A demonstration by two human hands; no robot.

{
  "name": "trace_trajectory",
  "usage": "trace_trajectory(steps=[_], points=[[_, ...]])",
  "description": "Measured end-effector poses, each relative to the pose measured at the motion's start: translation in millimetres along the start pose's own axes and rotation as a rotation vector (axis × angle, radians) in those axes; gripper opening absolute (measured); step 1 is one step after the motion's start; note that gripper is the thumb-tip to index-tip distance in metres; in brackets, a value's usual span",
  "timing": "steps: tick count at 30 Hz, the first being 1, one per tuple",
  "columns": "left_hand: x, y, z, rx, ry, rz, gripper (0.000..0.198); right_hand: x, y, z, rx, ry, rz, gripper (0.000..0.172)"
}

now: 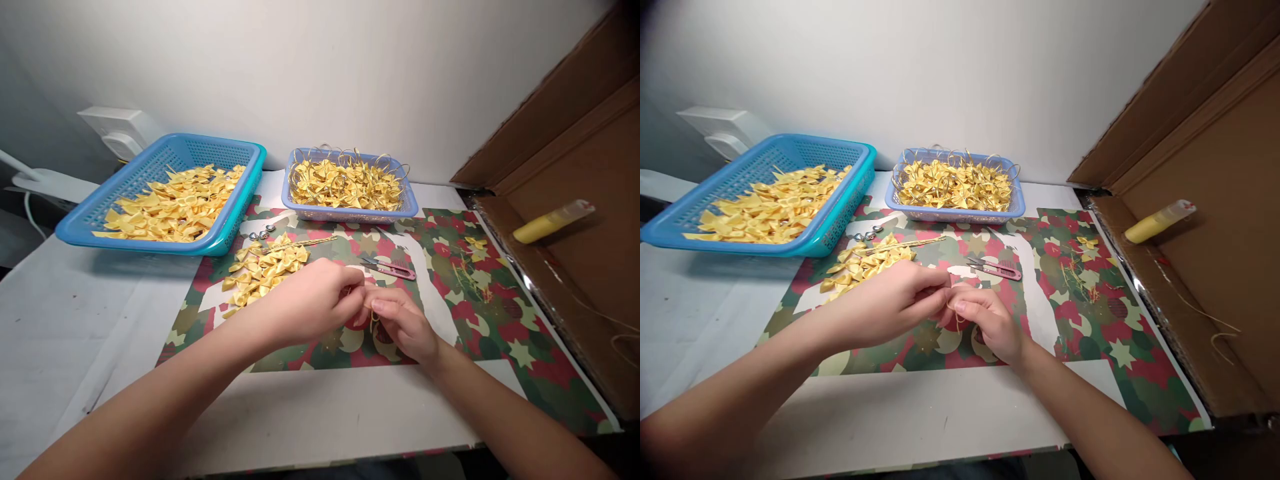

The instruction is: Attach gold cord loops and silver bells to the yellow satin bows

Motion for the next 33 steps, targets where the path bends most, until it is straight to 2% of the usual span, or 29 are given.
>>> trace_trajectory(steps=[7,14,21,28,33], points=[[-0.3,3.2,0.9,-0.067,0.032,-0.017,0.028,-0.3,0.1,0.0,0.082,0.065,0.008,0.053],[-4.1,-0.3,17.7,-0.091,-0.016,-0.031,0.028,0.3,8.8,11.0,-0.156,0.010,0.063,0.036],[-3.4,-0.9,5.7,-0.135,0.021,-0.066,0.027,-0.8,6.0,1.0,-0.260,0.009,0.022,0.032],[2.8,10.1,9.5,-0.111,-0.062,-0.015,0.030,1.4,-1.4,-0.1,0.095,0.005,-0.093,0.024],[5.4,24.4,15.7,-0.100,-0.105,0.057,0.029,3.3,-3.0,2.4,0.201,-0.041,-0.166,0.024]])
Point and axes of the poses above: each hand's wrist, its own x-axis towards the middle knuckle, its own z-axis out of the back of the hand, y = z × x, the point moved 4 cm from there along x, towards the middle knuckle, and after that the axes turned 5 degrees about -z, right-handed, at the moved point
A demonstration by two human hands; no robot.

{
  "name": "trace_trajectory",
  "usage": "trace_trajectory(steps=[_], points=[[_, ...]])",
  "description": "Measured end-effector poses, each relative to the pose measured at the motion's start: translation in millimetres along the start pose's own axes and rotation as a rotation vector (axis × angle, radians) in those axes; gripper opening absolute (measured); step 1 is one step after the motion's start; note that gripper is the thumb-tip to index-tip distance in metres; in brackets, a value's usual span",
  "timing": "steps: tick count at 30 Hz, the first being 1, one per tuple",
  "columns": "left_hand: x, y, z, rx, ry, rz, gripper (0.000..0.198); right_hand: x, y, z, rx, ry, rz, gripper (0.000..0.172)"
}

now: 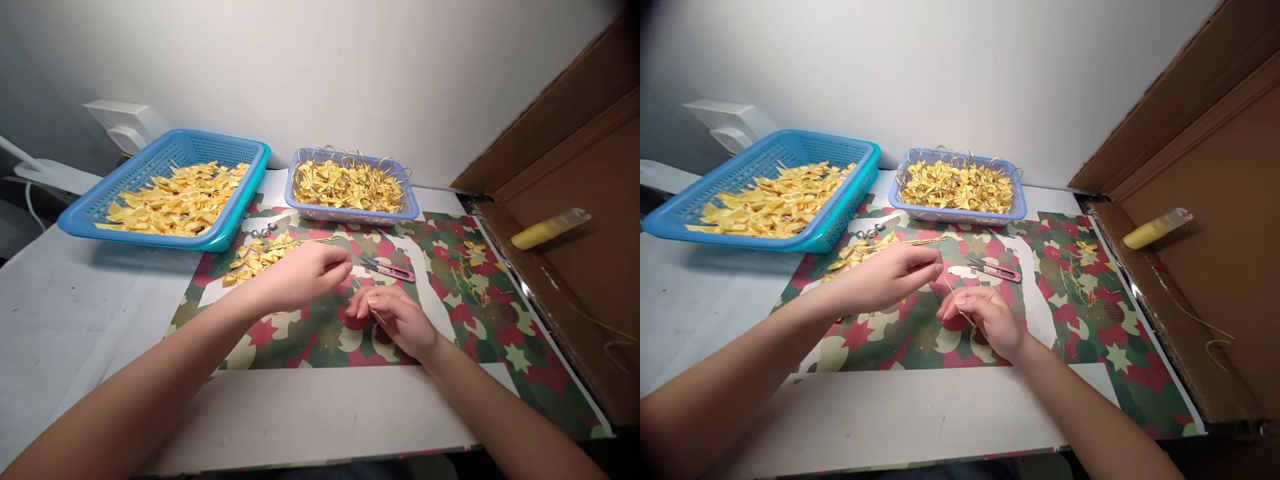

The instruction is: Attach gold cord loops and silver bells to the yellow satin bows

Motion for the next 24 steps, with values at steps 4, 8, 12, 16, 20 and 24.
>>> trace_trajectory(steps=[4,8,12,16,20,24], points=[[0.9,5.8,2.8,0.007,-0.009,0.016,0.029,0.5,-2.2,0.0,0.030,-0.011,-0.050,0.025],[1.6,8.0,5.4,0.063,-0.003,-0.007,0.032,0.5,-3.3,0.7,0.047,-0.005,-0.059,0.026],[3.2,9.4,7.0,0.097,0.011,0.000,0.031,0.5,-4.2,1.3,0.060,0.003,-0.069,0.026],[4.1,8.9,8.8,0.126,0.013,0.001,0.032,1.1,-5.8,1.5,0.074,0.005,-0.086,0.028],[4.1,9.7,10.6,0.139,0.000,0.015,0.033,1.9,-6.3,1.4,0.075,0.005,-0.086,0.029],[5.0,12.7,11.6,0.151,-0.015,0.029,0.034,1.1,-7.5,1.5,0.077,0.003,-0.096,0.029]])
Point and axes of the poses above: each hand's wrist, its own x-axis towards the middle knuckle, its own z-axis out of the back of the hand, y = z × x, the point moved 4 cm from there along x, towards the middle knuckle, and after that the axes turned 5 degrees about -z, right-handed, at the moved point
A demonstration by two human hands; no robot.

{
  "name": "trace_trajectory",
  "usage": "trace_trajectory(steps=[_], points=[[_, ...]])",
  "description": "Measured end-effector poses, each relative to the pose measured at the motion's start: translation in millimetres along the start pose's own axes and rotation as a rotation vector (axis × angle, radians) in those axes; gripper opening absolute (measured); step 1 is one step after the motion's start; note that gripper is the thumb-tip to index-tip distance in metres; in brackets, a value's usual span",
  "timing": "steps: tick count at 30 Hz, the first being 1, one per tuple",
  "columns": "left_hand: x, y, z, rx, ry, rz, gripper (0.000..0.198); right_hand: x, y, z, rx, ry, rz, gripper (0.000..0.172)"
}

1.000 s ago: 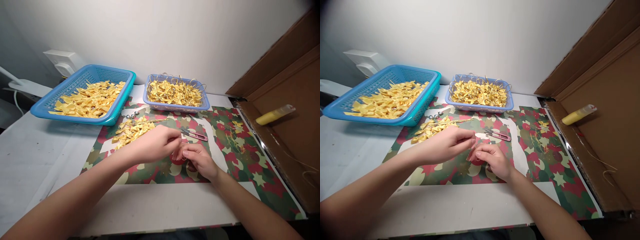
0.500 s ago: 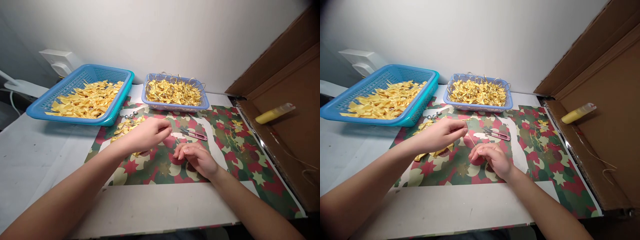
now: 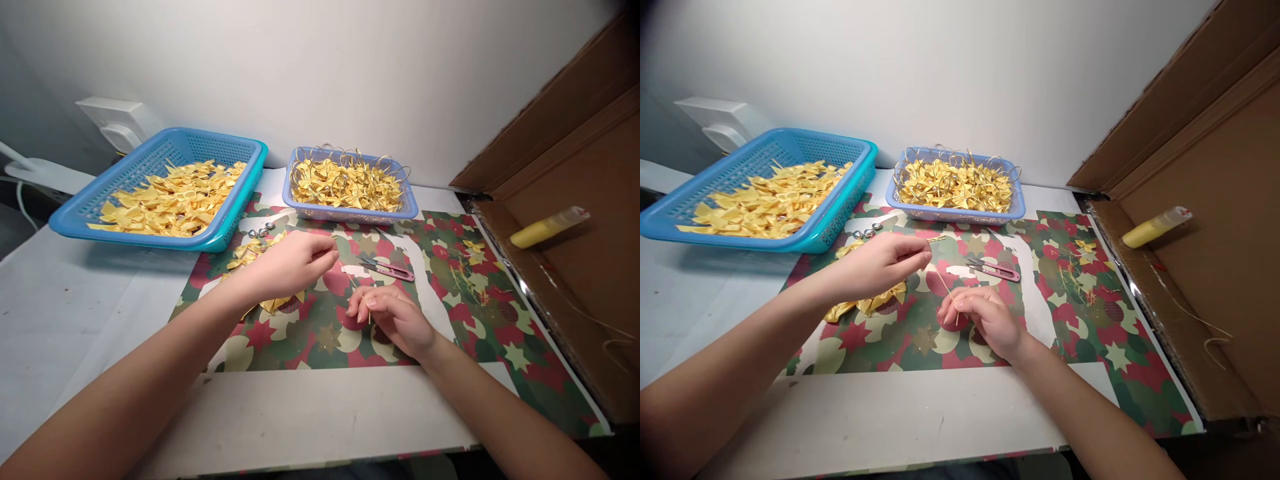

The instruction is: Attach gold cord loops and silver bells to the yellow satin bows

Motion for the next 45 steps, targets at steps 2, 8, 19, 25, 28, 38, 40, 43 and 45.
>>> trace_trajectory(steps=[2,8,19,25,28,38,40,43,45], points=[[0.6,1.5,0.3,0.007,-0.006,0.005,0.034,-0.7,-0.5,0.3,-0.002,-0.004,0.001,0.029],[0.7,3.9,2.9,0.041,-0.013,0.022,0.031,-1.4,-0.2,-0.2,-0.006,-0.004,0.012,0.029],[0.6,10.7,7.1,0.059,-0.018,0.028,0.031,-0.6,-0.7,0.0,0.014,-0.003,-0.007,0.029],[1.4,10.3,8.7,0.072,-0.015,0.021,0.029,-0.3,-0.4,0.1,0.013,-0.016,-0.013,0.029],[1.0,9.7,8.9,0.084,-0.024,0.009,0.030,0.3,-0.2,0.3,0.008,-0.019,-0.013,0.029],[4.1,14.8,11.6,0.145,-0.083,-0.028,0.028,-0.1,0.5,1.1,-0.051,-0.068,-0.005,0.027],[3.0,14.6,13.6,0.149,-0.076,-0.022,0.028,-0.8,1.8,2.0,-0.060,-0.080,0.002,0.025],[-2.9,12.8,17.6,0.130,-0.018,0.011,0.027,-2.4,7.1,6.1,-0.070,-0.097,0.031,0.024],[-10.3,11.2,15.5,0.070,0.118,0.065,0.026,-3.3,13.5,12.9,-0.087,-0.153,0.086,0.025]])
Point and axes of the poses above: each hand's wrist, its own x-axis towards the middle knuckle, its own z-axis out of the back of the hand, y = z × x, the point moved 4 cm from there along x, towards the middle knuckle, and after that the axes turned 5 degrees about -z, right-handed, at the moved point
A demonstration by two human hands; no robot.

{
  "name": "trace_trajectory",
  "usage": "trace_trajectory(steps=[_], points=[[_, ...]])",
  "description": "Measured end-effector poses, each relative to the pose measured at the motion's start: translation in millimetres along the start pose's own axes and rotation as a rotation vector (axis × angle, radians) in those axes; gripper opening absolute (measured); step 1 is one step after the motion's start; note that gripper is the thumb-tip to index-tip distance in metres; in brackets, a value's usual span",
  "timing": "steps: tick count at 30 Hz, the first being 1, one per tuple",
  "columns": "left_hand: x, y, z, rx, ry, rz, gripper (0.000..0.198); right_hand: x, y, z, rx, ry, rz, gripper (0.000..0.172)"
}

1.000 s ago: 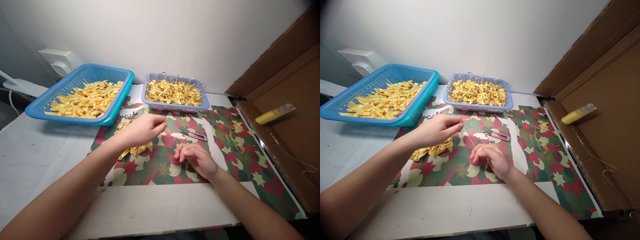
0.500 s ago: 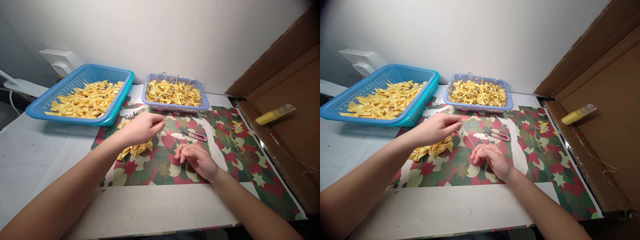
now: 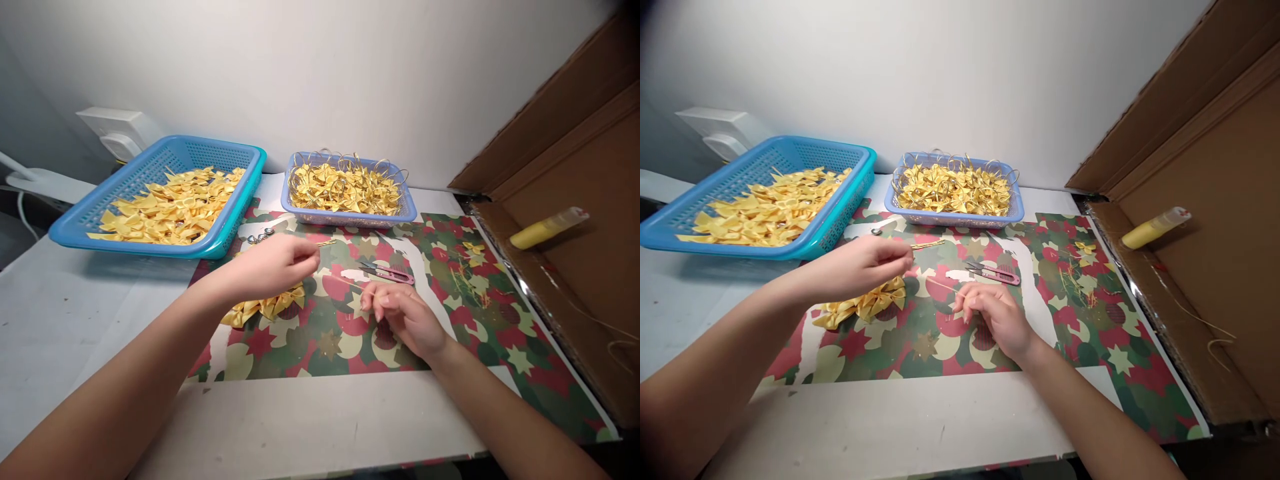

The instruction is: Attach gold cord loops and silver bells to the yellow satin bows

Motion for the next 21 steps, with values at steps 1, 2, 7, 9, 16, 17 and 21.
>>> trace_trajectory(steps=[1,2,7,9,16,17,21], points=[[-4.4,-1.9,-4.4,-0.039,0.110,0.012,0.025,0.6,3.1,4.6,-0.017,-0.045,0.034,0.025],[-9.3,-5.0,-10.3,-0.078,0.229,0.012,0.025,1.3,5.9,9.1,-0.044,-0.090,0.068,0.025],[-26.4,-24.7,-44.9,-0.238,0.615,-0.050,0.023,3.2,12.4,15.6,-0.303,-0.168,0.192,0.026],[-26.7,-26.9,-54.4,-0.250,0.653,-0.026,0.022,1.8,13.5,10.3,-0.437,-0.134,0.272,0.027],[-7.7,-32.8,-58.4,-0.551,0.206,-0.098,0.023,-6.8,18.5,-2.7,-0.781,-0.049,0.544,0.022],[-5.4,-33.9,-61.0,-0.596,0.140,-0.115,0.022,-7.3,19.4,-2.7,-0.823,-0.056,0.561,0.022],[-0.1,-32.2,-81.8,-0.740,0.094,-0.065,0.029,-8.1,21.8,-3.2,-0.923,-0.055,0.597,0.023]])
Point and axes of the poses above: each hand's wrist, its own x-axis towards the middle knuckle, its own z-axis out of the back of the hand, y = z × x, the point moved 4 cm from there along x, towards the middle knuckle, and after that the axes turned 5 degrees about -z, right-handed, at the moved point
